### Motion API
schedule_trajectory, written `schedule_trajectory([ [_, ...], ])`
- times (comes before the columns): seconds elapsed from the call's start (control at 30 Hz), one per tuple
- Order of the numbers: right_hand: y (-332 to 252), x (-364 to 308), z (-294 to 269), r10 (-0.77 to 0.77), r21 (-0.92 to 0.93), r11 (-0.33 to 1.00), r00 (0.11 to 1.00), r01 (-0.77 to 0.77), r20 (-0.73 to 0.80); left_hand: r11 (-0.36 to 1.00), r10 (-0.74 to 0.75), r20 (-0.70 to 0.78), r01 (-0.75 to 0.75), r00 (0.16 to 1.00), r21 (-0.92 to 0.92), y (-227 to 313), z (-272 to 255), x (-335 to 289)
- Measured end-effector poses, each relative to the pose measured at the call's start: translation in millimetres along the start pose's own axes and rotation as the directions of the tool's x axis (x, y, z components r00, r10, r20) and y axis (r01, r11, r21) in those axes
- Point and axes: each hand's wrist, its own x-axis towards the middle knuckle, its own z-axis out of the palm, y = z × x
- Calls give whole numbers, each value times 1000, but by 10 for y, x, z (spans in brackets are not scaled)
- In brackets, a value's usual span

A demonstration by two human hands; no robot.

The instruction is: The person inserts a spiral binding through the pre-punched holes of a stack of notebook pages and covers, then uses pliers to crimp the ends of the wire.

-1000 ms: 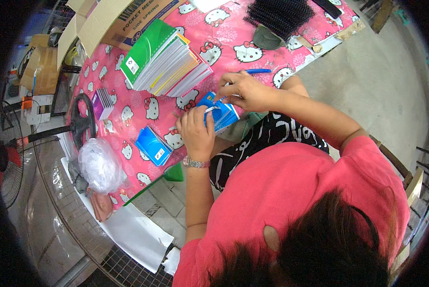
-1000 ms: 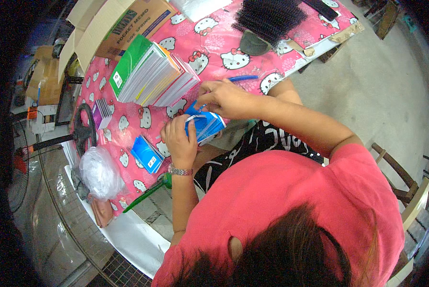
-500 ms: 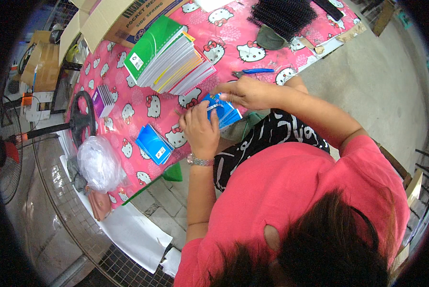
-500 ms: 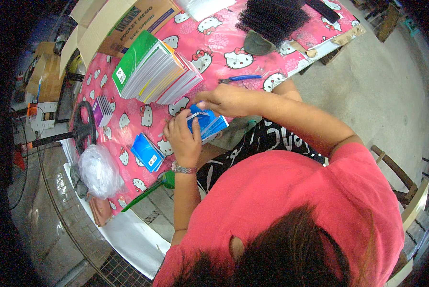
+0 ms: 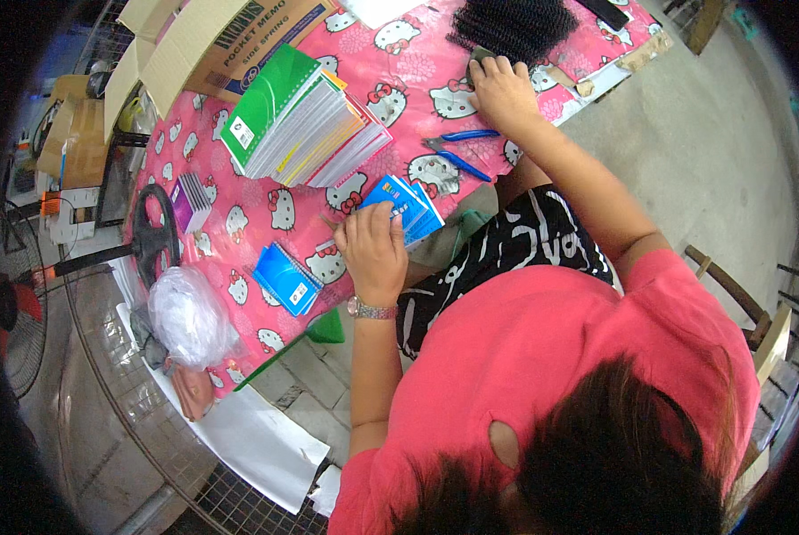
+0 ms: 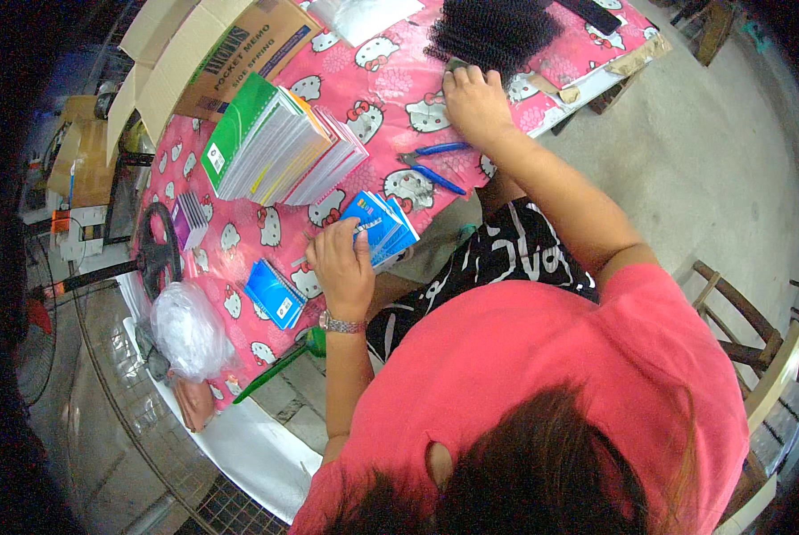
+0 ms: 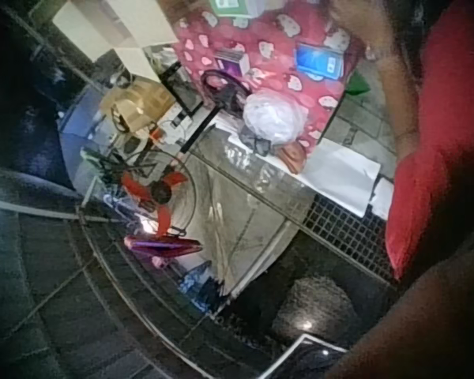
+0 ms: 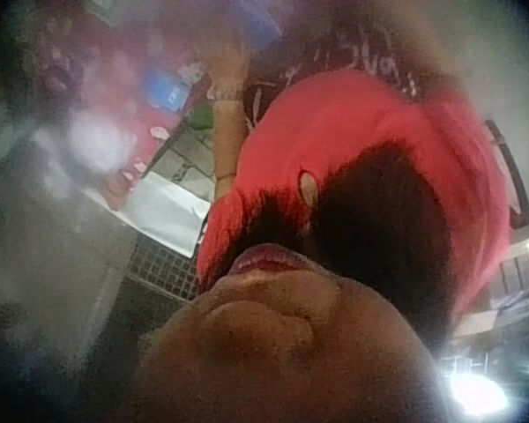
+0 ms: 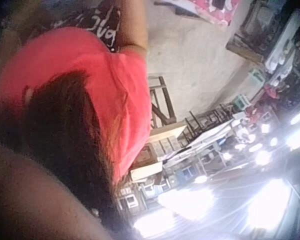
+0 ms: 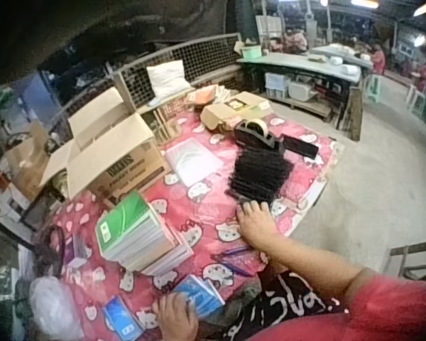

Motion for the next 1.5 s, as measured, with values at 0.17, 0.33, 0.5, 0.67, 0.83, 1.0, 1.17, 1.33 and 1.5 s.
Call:
schedule_trajectory([
  [0.17, -68, -89, -110, -186, -58, 979, 970, 197, 154, 1000, 4, -26, -5, 1000, -21, 25, -30, -14],
  [0.33, -200, -107, 16, -288, 246, 919, 951, 307, -110, 999, 28, -34, -28, 999, -15, -53, 23, -38],
  [0.5, -271, 51, 50, -131, 448, 891, 987, 77, 90, 998, 25, -34, -27, 999, -60, -20, -21, -4],
  [0.67, -447, 184, -60, -155, 570, 821, 973, 31, 170, 992, -42, 40, 46, 998, -115, -110, -35, -88],
  [0.83, -607, 141, -576, -727, 893, -131, 654, -431, 209, 980, -78, -68, 89, 995, 179, -66, -85, -155],
  [1.0, -789, 56, -520, -830, 924, 176, 454, -339, 325, 983, -178, -37, 175, 983, -62, -201, -40, -216],
  [1.17, -757, 51, -631, -858, 801, -201, 495, -564, 133, 983, -178, -5, 178, 984, -44, -213, -55, -174],
  [1.33, -712, 129, -630, -893, 725, -230, 438, -649, 109, 990, -106, 25, 108, 994, -93, -242, -121, -51],
  [1.5, -768, 145, -594, -807, 933, 63, 531, -354, 256, 992, -89, 60, 94, 994, -84, -237, -164, -24],
])
